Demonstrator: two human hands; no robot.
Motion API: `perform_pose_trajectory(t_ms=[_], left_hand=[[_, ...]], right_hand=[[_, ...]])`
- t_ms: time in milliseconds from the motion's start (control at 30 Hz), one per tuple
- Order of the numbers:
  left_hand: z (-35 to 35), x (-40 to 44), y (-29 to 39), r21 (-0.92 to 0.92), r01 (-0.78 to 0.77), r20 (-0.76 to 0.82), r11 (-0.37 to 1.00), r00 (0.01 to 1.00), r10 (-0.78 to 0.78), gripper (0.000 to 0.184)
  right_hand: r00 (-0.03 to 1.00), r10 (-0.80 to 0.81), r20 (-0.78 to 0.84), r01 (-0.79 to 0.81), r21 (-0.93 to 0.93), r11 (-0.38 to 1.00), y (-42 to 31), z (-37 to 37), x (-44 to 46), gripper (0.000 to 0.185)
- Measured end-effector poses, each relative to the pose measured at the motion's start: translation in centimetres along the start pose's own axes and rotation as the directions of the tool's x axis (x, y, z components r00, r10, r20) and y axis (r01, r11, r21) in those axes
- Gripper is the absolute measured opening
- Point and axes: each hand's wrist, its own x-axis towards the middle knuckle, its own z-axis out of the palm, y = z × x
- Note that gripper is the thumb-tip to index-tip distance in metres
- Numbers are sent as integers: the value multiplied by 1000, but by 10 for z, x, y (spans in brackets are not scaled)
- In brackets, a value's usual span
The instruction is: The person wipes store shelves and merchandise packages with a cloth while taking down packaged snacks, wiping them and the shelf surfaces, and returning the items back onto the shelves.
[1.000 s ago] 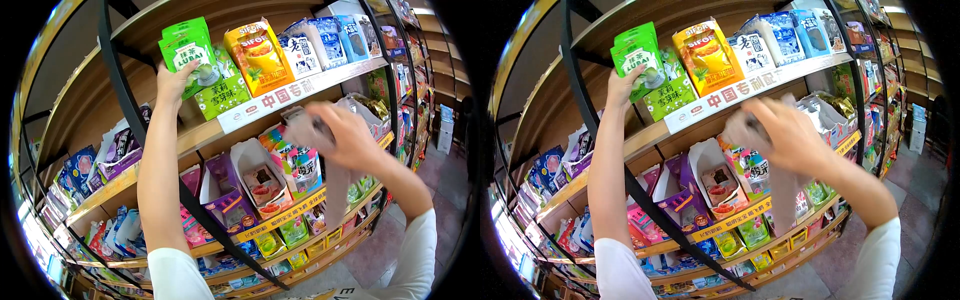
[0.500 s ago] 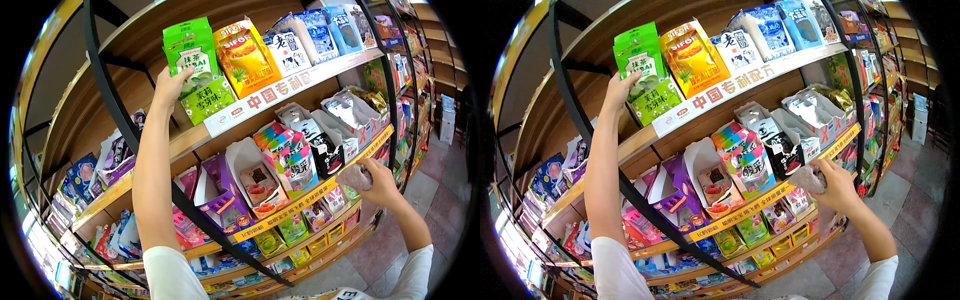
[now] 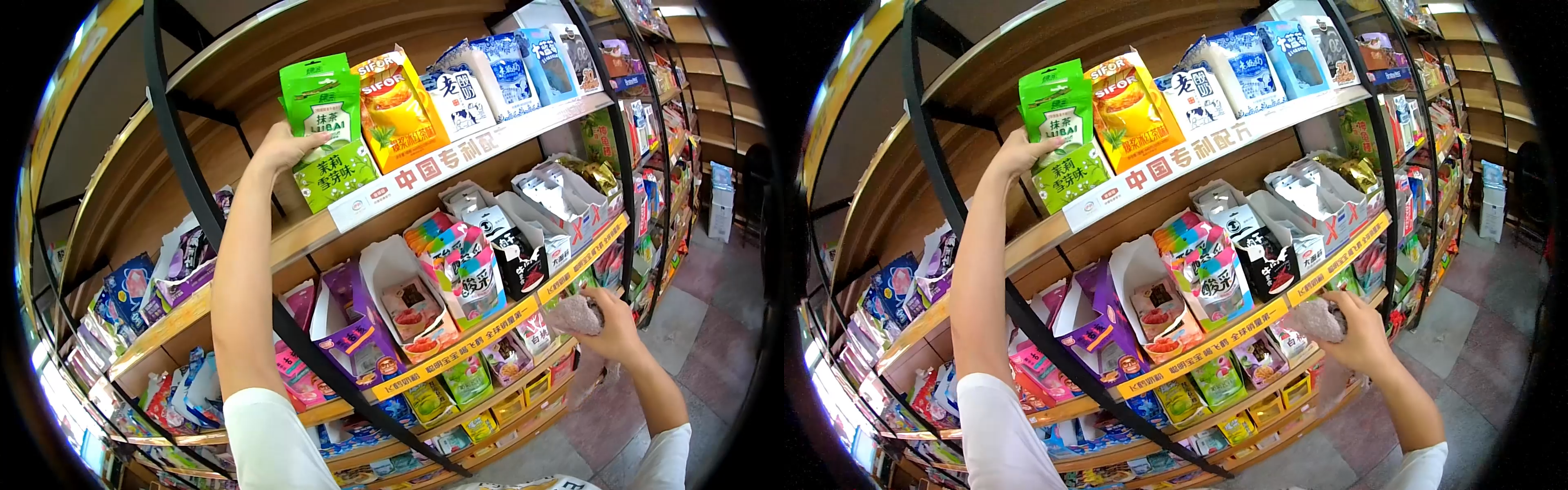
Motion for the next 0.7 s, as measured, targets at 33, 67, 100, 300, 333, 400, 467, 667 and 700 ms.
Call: perform_pose_trajectory(t_ms=[33,67,100,300,333,400,467,667,700], left_hand=[[3,0,1,24,-14,-4,1000,1000,14,42],[4,0,0,45,-23,-9,999,1000,23,42],[-1,2,0,69,-19,43,997,999,16,42],[-20,-7,-13,80,23,44,997,999,-27,44],[-18,-14,-13,89,69,5,994,998,-70,46],[-16,-19,-17,71,37,-6,997,999,-37,50],[-18,-16,-23,51,64,-29,997,998,-62,52],[-19,-32,-15,133,70,-69,989,996,-61,61],[-20,-17,-32,81,25,29,996,999,-27,55]], right_hand=[[1000,5,-11,-5,-35,999,4,-2,-4,53],[1000,8,-17,-9,-73,997,6,-4,-7,52],[999,42,-18,-43,-52,998,4,-6,-9,51],[995,68,-69,-75,-110,991,4,-16,-20,52],[990,119,-76,-127,-121,984,6,-16,-23,53],[989,127,-75,-135,-114,984,10,-15,-27,53],[994,92,-63,-100,-136,986,13,-13,-29,54],[991,128,-27,-130,-75,989,7,-9,-26,56],[995,98,-15,-99,-67,993,6,-7,-25,55]])
